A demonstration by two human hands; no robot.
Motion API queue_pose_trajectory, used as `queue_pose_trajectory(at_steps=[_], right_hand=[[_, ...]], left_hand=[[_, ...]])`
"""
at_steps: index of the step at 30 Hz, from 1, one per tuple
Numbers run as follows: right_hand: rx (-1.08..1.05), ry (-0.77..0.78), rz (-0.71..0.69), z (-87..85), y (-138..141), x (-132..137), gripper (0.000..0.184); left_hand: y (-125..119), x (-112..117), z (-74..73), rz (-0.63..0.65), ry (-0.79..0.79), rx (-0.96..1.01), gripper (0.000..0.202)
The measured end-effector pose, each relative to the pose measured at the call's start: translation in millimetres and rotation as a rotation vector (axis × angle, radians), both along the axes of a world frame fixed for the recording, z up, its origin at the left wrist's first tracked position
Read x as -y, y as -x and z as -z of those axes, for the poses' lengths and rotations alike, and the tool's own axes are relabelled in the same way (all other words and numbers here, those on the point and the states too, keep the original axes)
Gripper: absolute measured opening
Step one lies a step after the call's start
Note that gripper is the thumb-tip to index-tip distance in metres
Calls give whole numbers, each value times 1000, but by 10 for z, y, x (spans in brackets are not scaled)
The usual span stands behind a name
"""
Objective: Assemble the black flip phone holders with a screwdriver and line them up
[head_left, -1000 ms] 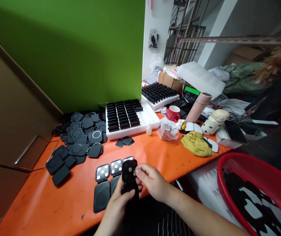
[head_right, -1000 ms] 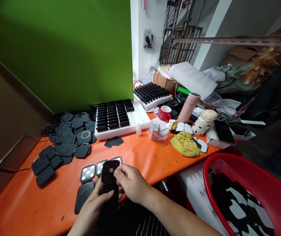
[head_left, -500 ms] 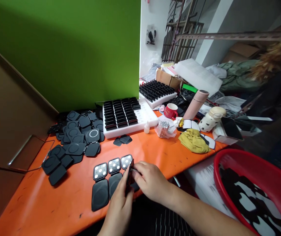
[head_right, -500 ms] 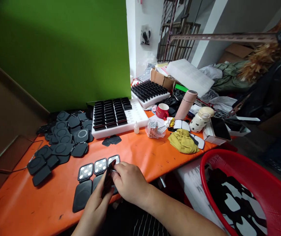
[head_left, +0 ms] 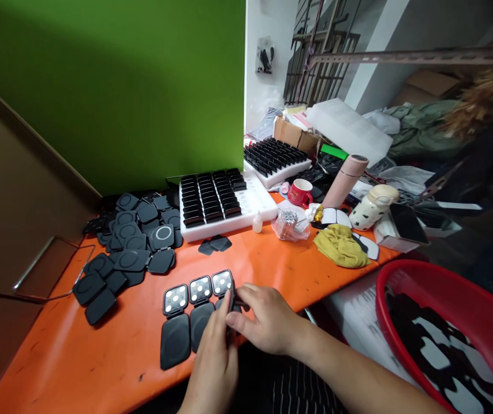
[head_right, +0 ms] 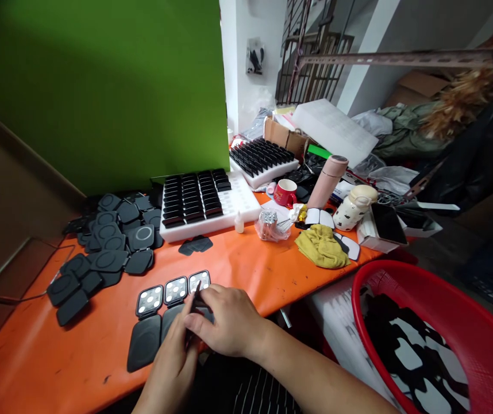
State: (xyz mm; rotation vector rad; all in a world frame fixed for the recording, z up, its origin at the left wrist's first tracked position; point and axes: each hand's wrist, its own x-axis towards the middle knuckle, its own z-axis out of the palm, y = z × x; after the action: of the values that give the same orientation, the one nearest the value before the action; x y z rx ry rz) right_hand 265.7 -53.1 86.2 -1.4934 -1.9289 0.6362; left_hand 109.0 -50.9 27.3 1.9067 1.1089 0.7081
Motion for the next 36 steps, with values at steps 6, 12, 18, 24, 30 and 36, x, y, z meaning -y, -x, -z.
queue_pose_trajectory(at_steps=[6,12,18,24,30,36], right_hand=[[-246,-46,19,174,114,74,22],[-822,194,174,216,-41,93,26],[-1064,544,115,137,-163,-82,34],[-1031,290,391,86,-285,-220,32],[-296,152,102,-49,-136,20,24],[181,68,41,12,158,117,19]], left_hand=[[-79,87,14,-62,161,153,48],[-49,28,-263,-107,768,587,37],[-9,34,-451,-62,1138,788,33],[28,28,-418,-75,1174,765,31],[6,-21,-311,-134,1005,677,65],[-64,19,-155,-105,501,283,69]])
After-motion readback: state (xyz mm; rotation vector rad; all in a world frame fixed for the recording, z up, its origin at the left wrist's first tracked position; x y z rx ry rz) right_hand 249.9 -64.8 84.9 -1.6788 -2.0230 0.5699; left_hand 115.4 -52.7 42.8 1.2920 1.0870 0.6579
